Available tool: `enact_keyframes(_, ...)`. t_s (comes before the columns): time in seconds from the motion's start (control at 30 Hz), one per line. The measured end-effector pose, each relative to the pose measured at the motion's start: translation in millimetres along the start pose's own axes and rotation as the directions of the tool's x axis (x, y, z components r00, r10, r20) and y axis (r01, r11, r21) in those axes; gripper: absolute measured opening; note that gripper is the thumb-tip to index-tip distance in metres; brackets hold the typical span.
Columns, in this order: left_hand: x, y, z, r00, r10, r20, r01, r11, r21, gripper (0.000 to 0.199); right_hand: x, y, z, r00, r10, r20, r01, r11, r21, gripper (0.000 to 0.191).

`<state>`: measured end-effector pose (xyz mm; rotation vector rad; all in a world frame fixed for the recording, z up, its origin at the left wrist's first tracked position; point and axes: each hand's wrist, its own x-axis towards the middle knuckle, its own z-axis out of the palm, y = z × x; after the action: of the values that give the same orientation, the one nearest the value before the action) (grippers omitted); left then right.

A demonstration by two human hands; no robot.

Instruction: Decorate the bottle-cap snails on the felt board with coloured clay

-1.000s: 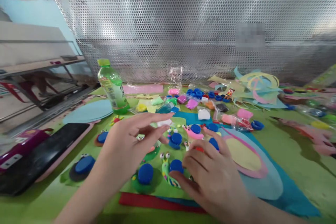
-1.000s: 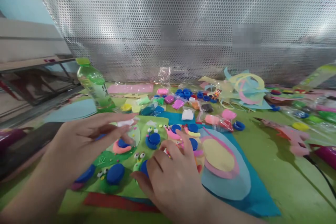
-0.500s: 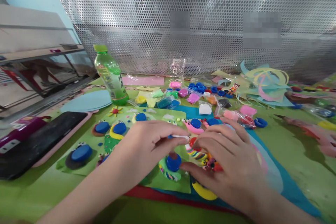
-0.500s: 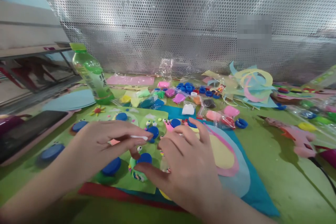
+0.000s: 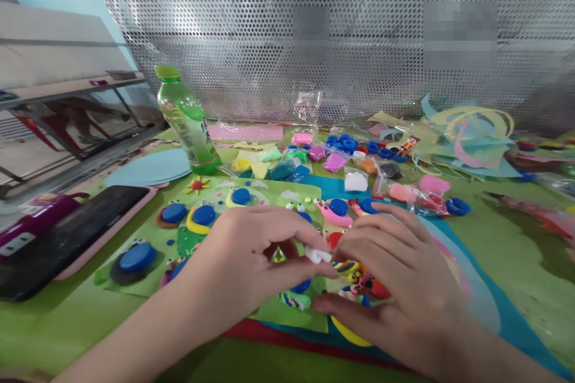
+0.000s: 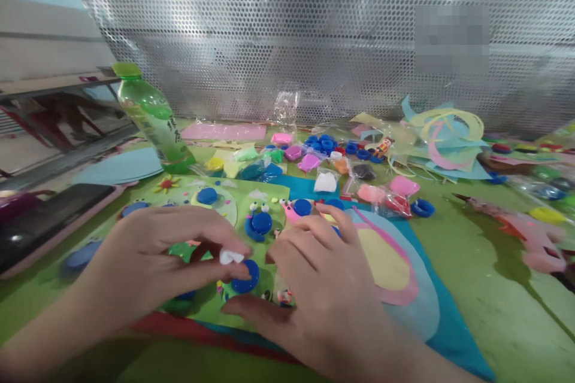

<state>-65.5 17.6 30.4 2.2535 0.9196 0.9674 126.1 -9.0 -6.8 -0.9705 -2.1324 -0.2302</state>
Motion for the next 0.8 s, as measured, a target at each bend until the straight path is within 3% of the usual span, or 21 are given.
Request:
enact_keyframes(0.17, -1.4, 1.0, 2.1, 0.999, 0.004, 0.04, -0.006, 0.999, 0.043, 0.026, 1.1, -3.7, -1.5, 1.0, 0.004, -0.001, -0.004, 1.0, 0.011, 0.037)
enact_keyframes(0.33, -0.9, 0.5, 2.5, 0.986, 0.033, 0.164, -0.033, 0.999, 0.001, 0.014, 0.5, -6.0, -1.2, 1.0, 0.029, 0.005, -0.03, 1.0, 0.008, 0.039)
enact_keyframes(0.53, 0.8, 16.1, 6.8, 0.994, 0.075, 0.084, -0.089, 0.978, 0.187, 0.019, -0.5, -7.8, 0.1, 0.999, 0.028, -0.038, -0.028, 1.0, 0.01, 0.041)
enact_keyframes(0.63, 4.7, 26.9, 8.4, 0.991, 0.116, 0.069, -0.131, 0.953, 0.272, 0.032, 1.3, -7.4, -1.7, 0.999, 0.022, -0.027, -0.021, 0.999, 0.027, 0.035)
enact_keyframes(0.8, 9.6, 17.4, 8.4, 0.97, 0.237, 0.059, -0.243, 0.954, 0.175, 0.03, 3.1, -5.0, -4.9, 0.999, 0.012, -0.042, -0.009, 0.997, 0.075, 0.025)
